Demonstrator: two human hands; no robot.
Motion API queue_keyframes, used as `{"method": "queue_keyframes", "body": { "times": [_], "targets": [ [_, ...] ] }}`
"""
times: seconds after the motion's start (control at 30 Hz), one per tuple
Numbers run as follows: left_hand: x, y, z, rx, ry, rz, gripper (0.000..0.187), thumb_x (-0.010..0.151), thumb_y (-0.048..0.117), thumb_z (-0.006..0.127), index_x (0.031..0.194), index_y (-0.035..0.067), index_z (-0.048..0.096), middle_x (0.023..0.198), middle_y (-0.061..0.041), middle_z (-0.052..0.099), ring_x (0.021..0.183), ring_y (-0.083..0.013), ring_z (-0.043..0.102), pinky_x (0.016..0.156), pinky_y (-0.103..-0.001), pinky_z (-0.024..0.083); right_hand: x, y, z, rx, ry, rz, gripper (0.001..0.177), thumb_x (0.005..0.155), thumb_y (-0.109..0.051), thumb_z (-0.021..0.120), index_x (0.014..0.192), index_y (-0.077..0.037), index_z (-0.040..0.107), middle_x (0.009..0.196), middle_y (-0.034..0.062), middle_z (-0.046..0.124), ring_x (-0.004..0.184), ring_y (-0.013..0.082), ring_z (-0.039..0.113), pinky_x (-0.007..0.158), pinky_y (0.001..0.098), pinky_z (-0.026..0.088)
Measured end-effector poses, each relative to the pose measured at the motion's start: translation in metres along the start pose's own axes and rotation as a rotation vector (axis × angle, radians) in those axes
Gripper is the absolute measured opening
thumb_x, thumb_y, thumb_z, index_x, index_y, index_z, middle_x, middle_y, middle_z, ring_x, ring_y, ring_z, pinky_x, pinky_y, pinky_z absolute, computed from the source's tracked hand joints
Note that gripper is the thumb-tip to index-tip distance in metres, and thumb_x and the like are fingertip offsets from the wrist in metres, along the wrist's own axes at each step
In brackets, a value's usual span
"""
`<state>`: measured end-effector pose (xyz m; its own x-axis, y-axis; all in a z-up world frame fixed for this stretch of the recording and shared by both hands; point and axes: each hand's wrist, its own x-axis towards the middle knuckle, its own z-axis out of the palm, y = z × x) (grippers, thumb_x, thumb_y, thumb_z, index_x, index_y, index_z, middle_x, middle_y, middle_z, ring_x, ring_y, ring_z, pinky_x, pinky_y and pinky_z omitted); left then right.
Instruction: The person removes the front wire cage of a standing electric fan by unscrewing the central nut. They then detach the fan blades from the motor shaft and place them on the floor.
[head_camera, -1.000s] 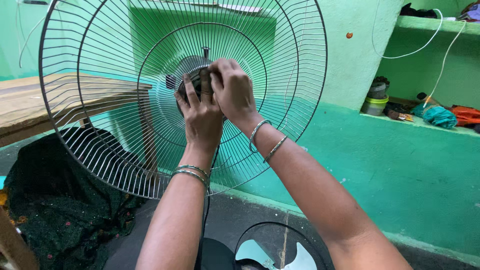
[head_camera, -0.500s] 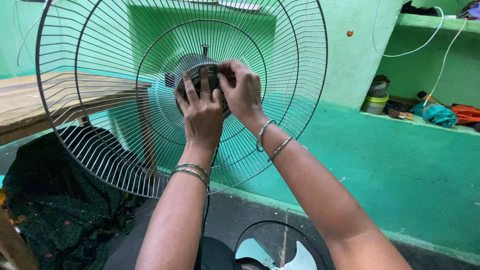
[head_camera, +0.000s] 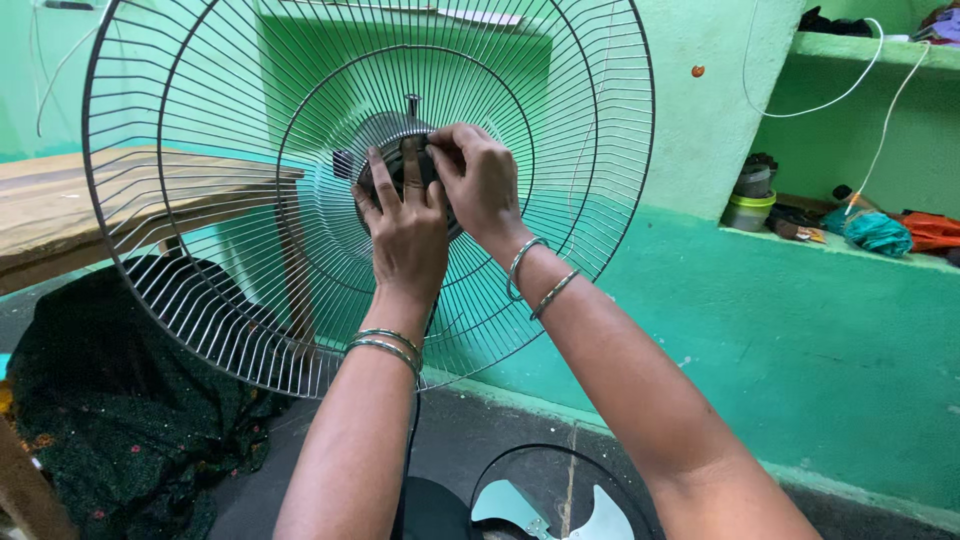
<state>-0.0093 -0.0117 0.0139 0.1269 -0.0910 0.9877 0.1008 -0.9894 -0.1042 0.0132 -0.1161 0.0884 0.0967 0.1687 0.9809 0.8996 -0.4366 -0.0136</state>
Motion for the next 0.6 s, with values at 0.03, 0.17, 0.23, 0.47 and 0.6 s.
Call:
{"method": "queue_keyframes", "body": {
  "times": [0.03, 0.17, 0.23, 0.47, 0.6],
  "targets": [
    [0.0001, 0.0001, 0.0006, 0.020, 0.008, 0.003, 0.030, 0.095, 0.014, 0.067, 0.123, 0.003, 0.070, 0.159, -0.019, 0.048, 0.147, -0.0546, 0.031, 0.108, -0.076, 0.038, 0.0003, -0.0010, 0.0002, -0.024, 0.003, -0.008, 0.011, 0.092, -0.012, 0.072, 0.100, -0.004, 0.073, 0.096, 0.0127, 0.074, 0.087, 0.0310, 0.073, 0.079, 0.0409, 0.058],
    [0.0001, -0.0003, 0.0027, -0.025, 0.020, -0.013, 0.045, 0.094, 0.024, 0.072, 0.132, 0.000, 0.068, 0.159, -0.019, 0.048, 0.147, -0.0544, 0.031, 0.108, -0.076, 0.039, 0.0004, -0.0051, 0.0015, -0.112, -0.027, -0.073, 0.010, 0.093, -0.011, 0.069, 0.100, -0.005, 0.071, 0.096, 0.0128, 0.071, 0.085, 0.0333, 0.072, 0.076, 0.0433, 0.057],
    [0.0003, -0.0006, 0.0035, -0.032, -0.003, -0.013, 0.053, 0.091, 0.027, 0.074, 0.136, -0.001, 0.067, 0.158, -0.020, 0.048, 0.145, -0.0551, 0.032, 0.107, -0.076, 0.039, 0.0023, -0.0056, 0.0010, -0.158, -0.047, -0.122, 0.008, 0.093, -0.010, 0.068, 0.098, -0.006, 0.071, 0.094, 0.0119, 0.070, 0.084, 0.0330, 0.071, 0.076, 0.0434, 0.058],
    [0.0003, 0.0000, 0.0039, -0.020, -0.002, -0.016, 0.057, 0.091, 0.027, 0.073, 0.139, -0.002, 0.065, 0.158, -0.020, 0.048, 0.145, -0.0552, 0.033, 0.107, -0.077, 0.038, 0.0005, -0.0089, 0.0002, -0.106, -0.083, -0.122, 0.008, 0.093, -0.008, 0.067, 0.099, -0.005, 0.072, 0.097, 0.0130, 0.070, 0.080, 0.0322, 0.072, 0.071, 0.0422, 0.059],
    [0.0010, 0.0009, 0.0031, -0.005, 0.013, -0.020, 0.057, 0.092, 0.023, 0.072, 0.143, -0.001, 0.062, 0.159, -0.019, 0.048, 0.145, -0.0541, 0.034, 0.108, -0.075, 0.038, 0.0002, -0.0095, 0.0024, -0.078, -0.052, -0.054, 0.009, 0.094, -0.010, 0.068, 0.101, -0.004, 0.069, 0.099, 0.0130, 0.071, 0.084, 0.0334, 0.072, 0.074, 0.0429, 0.058]
  ]
}}
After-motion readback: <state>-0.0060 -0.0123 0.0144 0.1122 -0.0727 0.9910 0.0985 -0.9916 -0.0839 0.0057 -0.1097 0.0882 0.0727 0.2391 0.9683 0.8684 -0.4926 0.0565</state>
